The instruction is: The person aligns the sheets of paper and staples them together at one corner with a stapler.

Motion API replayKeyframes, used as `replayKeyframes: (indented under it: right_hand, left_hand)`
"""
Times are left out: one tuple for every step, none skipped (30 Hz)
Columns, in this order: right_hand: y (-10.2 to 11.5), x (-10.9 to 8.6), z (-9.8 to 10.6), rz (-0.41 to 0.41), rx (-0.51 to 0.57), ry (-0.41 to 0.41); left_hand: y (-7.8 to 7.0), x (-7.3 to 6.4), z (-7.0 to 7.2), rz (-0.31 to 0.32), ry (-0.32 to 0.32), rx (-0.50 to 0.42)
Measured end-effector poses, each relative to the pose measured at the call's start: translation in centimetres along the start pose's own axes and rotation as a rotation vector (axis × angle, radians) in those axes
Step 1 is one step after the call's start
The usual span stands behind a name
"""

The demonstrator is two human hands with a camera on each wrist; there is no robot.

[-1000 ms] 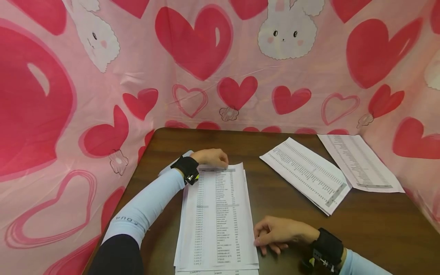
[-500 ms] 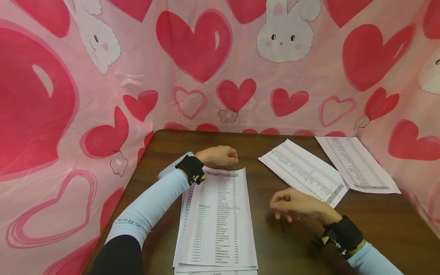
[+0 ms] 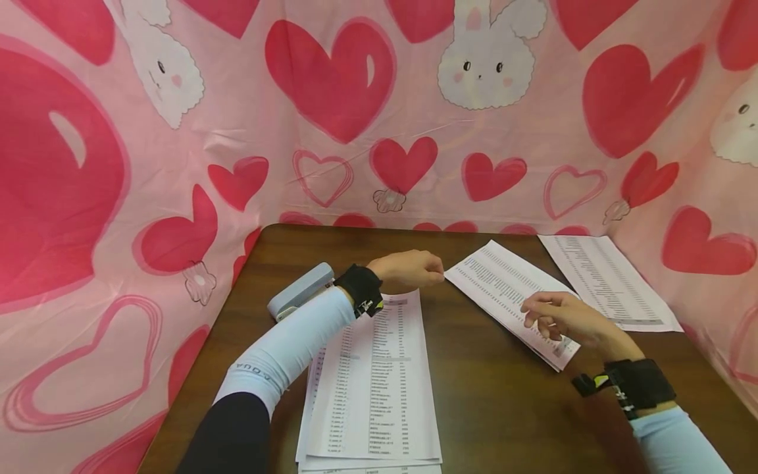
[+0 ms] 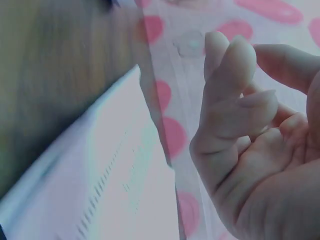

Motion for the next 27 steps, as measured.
replayKeyframes:
  right_hand:
    - [-0.1, -0.3, 0.6, -0.007, 0.016, -0.019]
    - [-0.3, -0.5, 1.1, -0.017, 0.032, -0.038]
    - [-0.4, -0.7, 1.7, -0.023, 0.042, -0.051]
    - [-0.6, -0.9, 2.2, -0.029, 0.053, -0.062]
    - [-0.8, -1.0, 2.6, -0.043, 0.068, -0.078]
    - [-1.1, -1.2, 3.1, -0.051, 0.081, -0.089]
    - [-1.3, -1.4, 3.5, -0.059, 0.094, -0.102]
    - [-1.6, -1.5, 3.9, -0.063, 0.116, -0.109]
    - [-1.8, -1.7, 4.3, -0.064, 0.137, -0.112]
    - [-2.2, -1.8, 4.6, -0.067, 0.165, -0.116]
    - [-2.5, -2.0, 4.9, -0.071, 0.191, -0.122]
    - [-2.8, -2.1, 5.2, -0.076, 0.215, -0.127]
    - [-3.2, -2.4, 5.5, -0.085, 0.232, -0.137]
    - [-3.5, -2.6, 5.7, -0.095, 0.241, -0.153]
    - [-3.9, -2.9, 6.0, -0.103, 0.248, -0.161]
    - [-4.2, -3.1, 6.3, -0.125, 0.234, -0.187]
    - [-4.6, -3.3, 6.5, -0.144, 0.225, -0.207]
    - [-4.9, -3.5, 6.8, -0.166, 0.216, -0.225]
    - [-5.2, -3.7, 7.1, -0.186, 0.205, -0.236]
    - [-5.5, -3.8, 7.3, -0.204, 0.196, -0.246]
    - [-5.7, -3.9, 7.5, -0.218, 0.195, -0.248]
    - [-6.0, -4.0, 7.6, -0.237, 0.188, -0.260]
    - [-6.2, -4.1, 7.7, -0.241, 0.192, -0.259]
    - [-6.4, -4.2, 7.8, -0.247, 0.186, -0.263]
    - [-6.5, -4.3, 7.9, -0.251, 0.179, -0.268]
    - [-6.6, -4.4, 7.9, -0.253, 0.167, -0.276]
    - [-6.7, -4.4, 8.0, -0.255, 0.159, -0.286]
  left_hand:
    - [-0.2, 0.3, -0.1, -0.006, -0.001, -0.005]
    - [-0.5, 0.6, -0.2, -0.015, -0.003, -0.004]
    - [-0.8, 0.8, -0.3, -0.019, -0.008, -0.015]
    - [-1.0, 1.1, -0.4, -0.023, -0.013, -0.013]
    - [-1.2, 1.4, -0.6, -0.026, -0.017, -0.020]
    - [-1.5, 1.7, -0.7, -0.025, -0.020, -0.030]
    - [-1.8, 2.0, -0.9, -0.024, -0.025, -0.032]
    - [-2.0, 2.4, -1.1, -0.027, -0.026, -0.029]
    - [-2.3, 2.7, -1.3, -0.029, -0.026, -0.027]
    - [-2.5, 3.1, -1.5, -0.033, -0.022, -0.010]
    - [-2.8, 3.4, -1.7, -0.038, -0.018, -0.001]
    - [-3.0, 3.7, -1.9, -0.045, -0.010, 0.009]
    - [-3.3, 4.1, -2.1, -0.056, -0.002, 0.022]
    - [-3.5, 4.5, -2.3, -0.067, 0.003, 0.032]
    - [-3.8, 4.8, -2.4, -0.072, 0.004, 0.036]
    - [-3.9, 5.1, -2.6, -0.071, 0.003, 0.034]
    - [-4.0, 5.4, -2.7, -0.066, -0.001, 0.023]
    - [-4.0, 5.6, -2.7, -0.060, -0.007, 0.009]
    - [-4.0, 5.9, -2.8, -0.051, -0.016, -0.008]
    - [-3.9, 6.1, -2.9, -0.040, -0.029, -0.028]
    - [-3.7, 6.3, -2.9, -0.027, -0.041, -0.045]
    - [-3.4, 6.5, -3.0, -0.013, -0.053, -0.062]
    - [-3.1, 6.7, -3.0, 0.002, -0.068, -0.072]
    - [-2.7, 6.9, -3.1, 0.019, -0.081, -0.077]
    - [-2.3, 7.2, -3.1, 0.041, -0.096, -0.076]
    - [-1.8, 7.3, -3.1, 0.064, -0.114, -0.060]
    - [-1.4, 7.5, -3.1, 0.093, -0.132, -0.048]
Point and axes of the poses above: each hand's wrist, its own x-axis towards the middle knuckle, its own z-axis out of the back of the hand, y = z × x, the point moved 4 cm from there along x, towards the middle knuckle, and after that the axes turned 8 degrees about -z, right-handed, at the moved point
